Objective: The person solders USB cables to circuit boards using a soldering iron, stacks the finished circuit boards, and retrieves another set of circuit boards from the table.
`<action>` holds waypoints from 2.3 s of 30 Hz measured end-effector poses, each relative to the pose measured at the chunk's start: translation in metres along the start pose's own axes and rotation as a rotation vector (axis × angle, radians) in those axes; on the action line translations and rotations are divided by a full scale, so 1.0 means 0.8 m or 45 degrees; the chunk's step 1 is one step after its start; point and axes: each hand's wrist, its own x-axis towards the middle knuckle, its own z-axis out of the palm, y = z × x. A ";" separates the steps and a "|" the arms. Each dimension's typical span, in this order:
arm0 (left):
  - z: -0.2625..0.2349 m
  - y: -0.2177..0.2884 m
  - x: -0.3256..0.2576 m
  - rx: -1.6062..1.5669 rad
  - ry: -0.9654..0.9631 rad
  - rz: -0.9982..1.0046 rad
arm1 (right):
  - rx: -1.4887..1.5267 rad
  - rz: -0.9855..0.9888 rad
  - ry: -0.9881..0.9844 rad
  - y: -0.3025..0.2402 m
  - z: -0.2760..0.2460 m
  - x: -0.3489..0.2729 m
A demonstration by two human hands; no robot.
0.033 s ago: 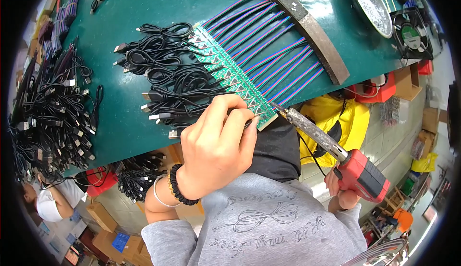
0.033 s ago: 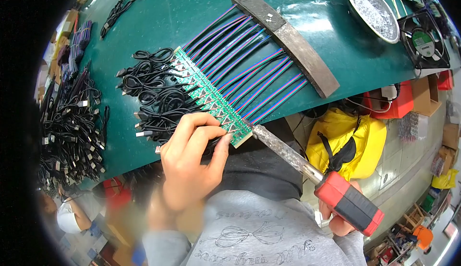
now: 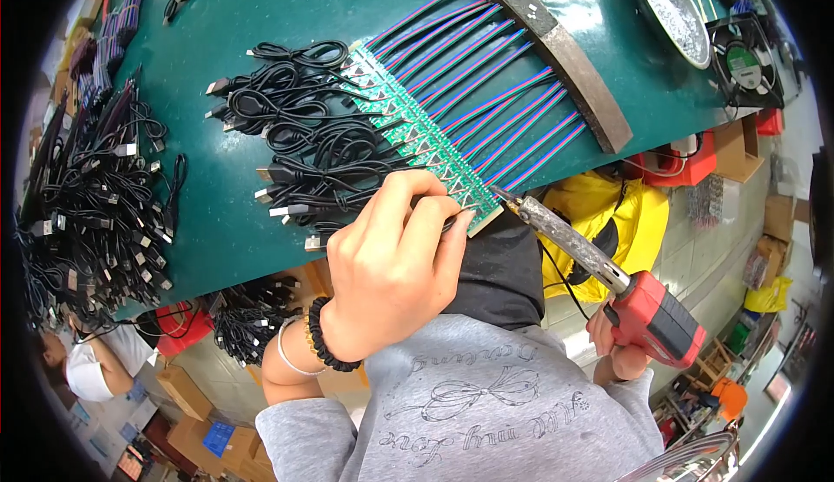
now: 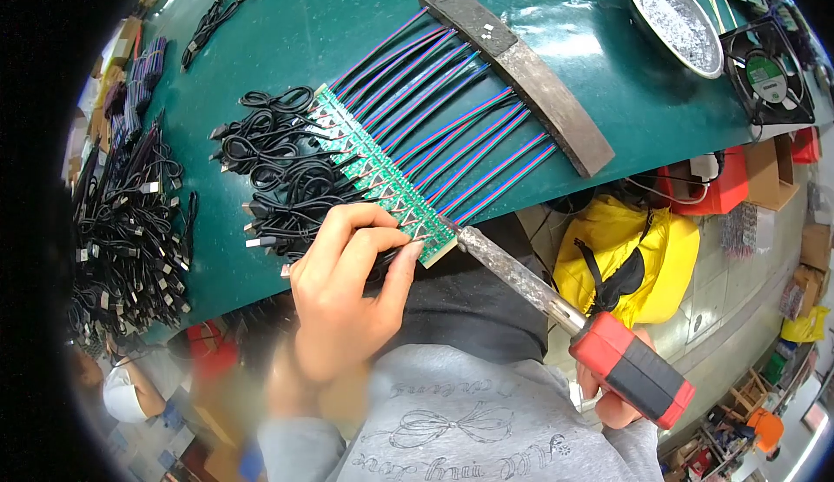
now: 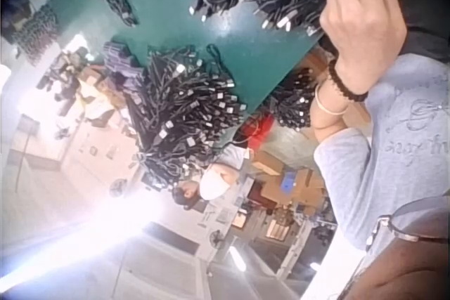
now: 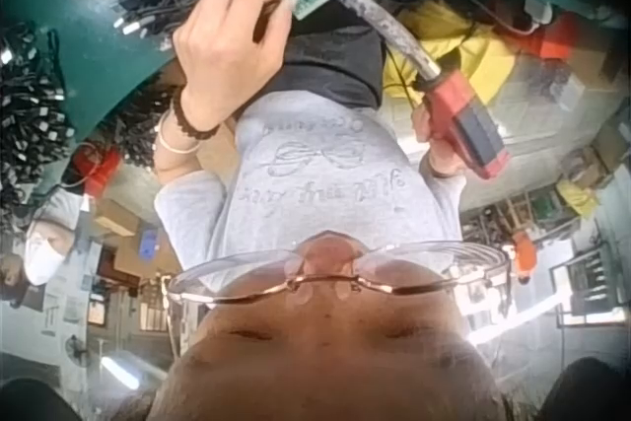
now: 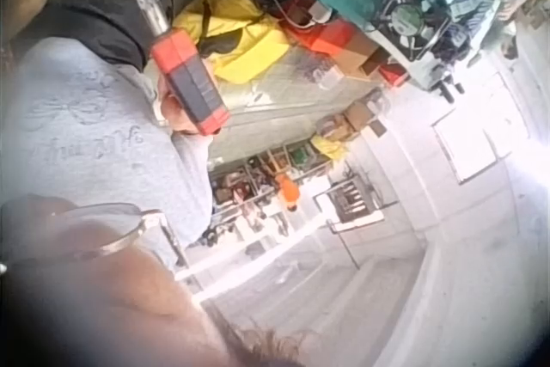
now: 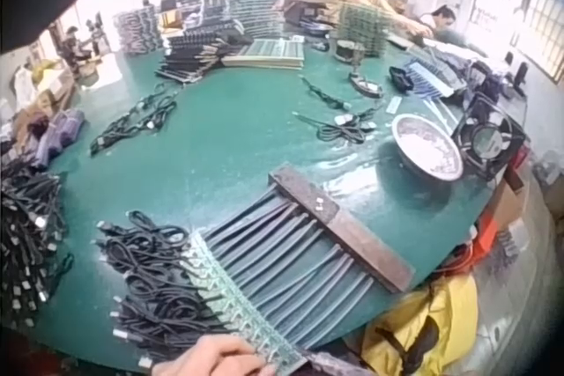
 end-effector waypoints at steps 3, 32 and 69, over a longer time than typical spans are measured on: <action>0.007 0.000 -0.003 0.052 0.037 -0.004 | -0.050 -0.099 -0.198 0.004 -0.002 0.004; 0.015 0.005 -0.003 0.096 0.104 -0.021 | -0.221 -0.273 0.082 0.018 -0.002 -0.024; -0.074 -0.022 0.098 -0.373 -0.129 -0.164 | -0.273 -0.075 0.612 -0.008 0.054 0.128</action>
